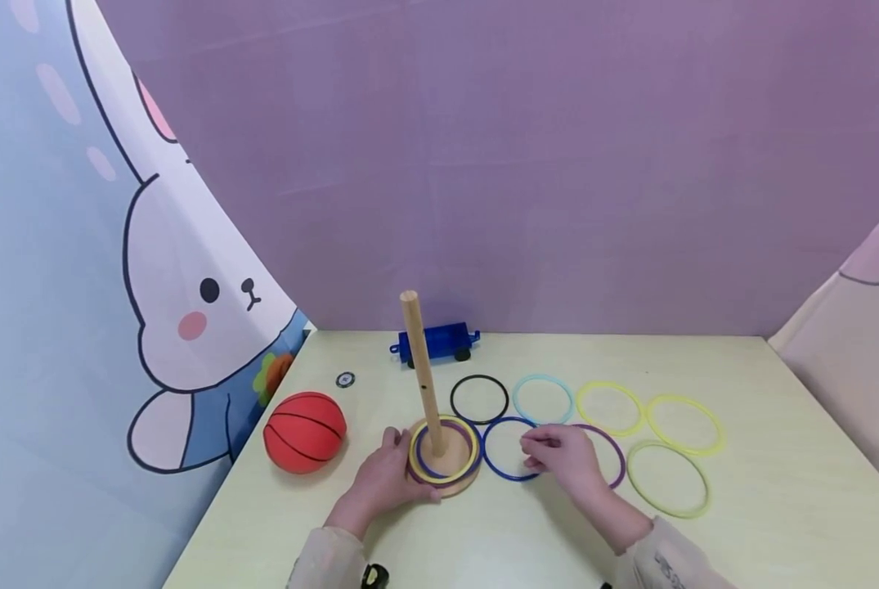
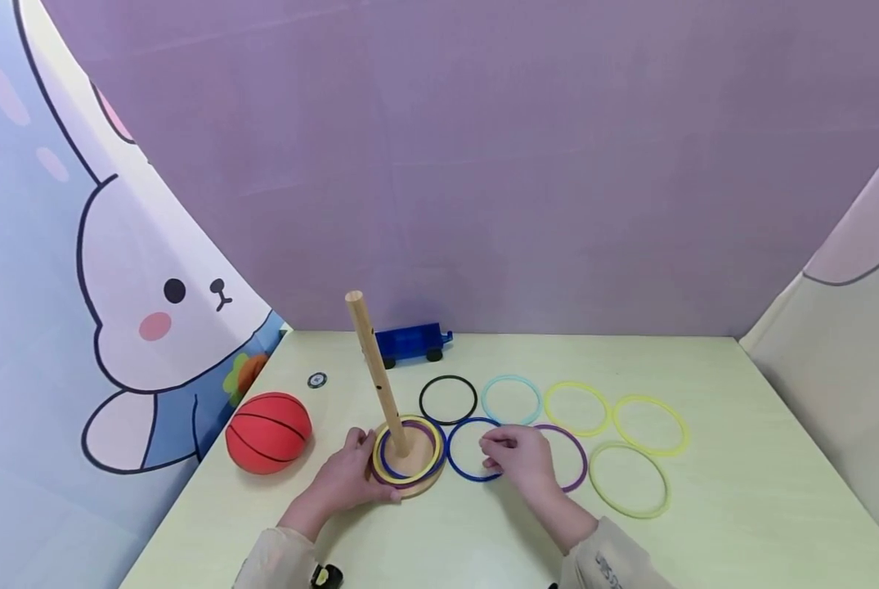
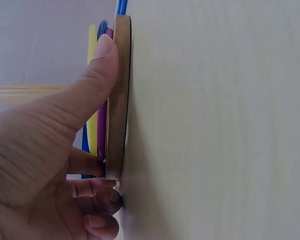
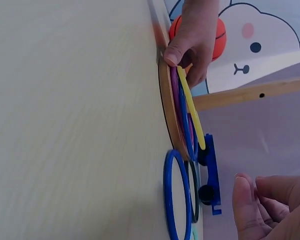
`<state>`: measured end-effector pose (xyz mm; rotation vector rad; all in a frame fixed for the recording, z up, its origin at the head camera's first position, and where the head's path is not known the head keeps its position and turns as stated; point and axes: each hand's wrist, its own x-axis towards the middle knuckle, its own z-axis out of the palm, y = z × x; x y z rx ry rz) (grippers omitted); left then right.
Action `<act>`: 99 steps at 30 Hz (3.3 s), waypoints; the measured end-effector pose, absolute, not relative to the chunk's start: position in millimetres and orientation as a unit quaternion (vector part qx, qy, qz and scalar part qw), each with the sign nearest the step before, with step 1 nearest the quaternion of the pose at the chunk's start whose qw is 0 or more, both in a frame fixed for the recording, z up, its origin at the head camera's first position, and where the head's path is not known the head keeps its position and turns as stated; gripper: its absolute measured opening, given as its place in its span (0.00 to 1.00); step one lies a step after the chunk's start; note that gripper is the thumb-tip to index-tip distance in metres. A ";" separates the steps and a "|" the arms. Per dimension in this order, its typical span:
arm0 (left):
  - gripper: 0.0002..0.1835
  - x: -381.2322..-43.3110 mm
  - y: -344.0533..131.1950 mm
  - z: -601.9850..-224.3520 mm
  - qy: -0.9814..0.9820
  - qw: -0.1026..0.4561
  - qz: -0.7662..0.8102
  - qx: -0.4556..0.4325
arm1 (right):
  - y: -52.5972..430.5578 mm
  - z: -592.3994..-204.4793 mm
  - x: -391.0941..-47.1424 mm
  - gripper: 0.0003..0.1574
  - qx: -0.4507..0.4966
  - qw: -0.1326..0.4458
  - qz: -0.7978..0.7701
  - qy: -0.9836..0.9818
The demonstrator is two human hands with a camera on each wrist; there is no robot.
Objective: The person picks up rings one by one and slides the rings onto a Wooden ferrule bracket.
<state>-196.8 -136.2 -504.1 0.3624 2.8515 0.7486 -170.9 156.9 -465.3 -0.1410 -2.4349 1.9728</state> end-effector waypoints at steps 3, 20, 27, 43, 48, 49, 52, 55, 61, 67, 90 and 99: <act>0.66 -197.4 -136.6 -503.6 0.957 0.080 0.250 0.124 | 171.8 -463.5 -164.9 0.08 -0.051 0.005 0.629 -0.775; 0.66 -197.1 -139.0 -506.2 0.959 0.073 0.248 0.115 | 255.0 -453.6 -126.5 0.19 -0.107 0.015 0.634 -0.765; 0.67 -198.8 -137.5 -508.5 0.958 0.077 0.250 0.122 | 297.3 -460.5 -116.1 0.21 -0.139 0.028 0.578 -0.803; 0.67 -198.8 -137.3 -507.7 0.958 0.076 0.246 0.123 | 367.0 -470.5 -105.3 0.21 -0.177 0.023 0.456 -0.872; 0.67 -198.1 -137.5 -508.2 0.959 0.074 0.243 0.124 | 374.3 -473.7 -107.7 0.19 -0.178 0.008 0.417 -0.891; 0.67 -198.0 -137.6 -508.4 0.959 0.073 0.244 0.127 | 375.4 -474.7 -108.4 0.19 -0.179 0.003 0.411 -0.894; 0.67 -197.6 -137.2 -508.3 0.959 0.073 0.244 0.125 | 377.3 -477.6 -110.9 0.19 -0.177 -0.014 0.395 -0.901; 0.67 -197.6 -136.7 -508.0 0.958 0.074 0.245 0.127 | 377.5 -478.2 -112.7 0.20 -0.170 -0.032 0.375 -0.911; 0.67 -197.7 -135.9 -507.8 0.958 0.078 0.245 0.125 | 375.4 -476.0 -113.9 0.14 -0.160 -0.050 0.336 -0.927; 0.67 -198.0 -136.2 -507.2 0.959 0.076 0.244 0.124 | 375.5 -476.2 -115.9 0.11 -0.169 -0.074 0.320 -0.929; 0.67 -197.2 -137.7 -507.2 0.958 0.083 0.248 0.115 | 333.1 -465.7 -108.8 0.18 -0.116 -0.081 0.545 -0.827; 0.66 -197.0 -137.6 -506.9 0.958 0.083 0.251 0.112 | 297.3 -454.1 -119.6 0.20 -0.047 -0.080 0.585 -0.805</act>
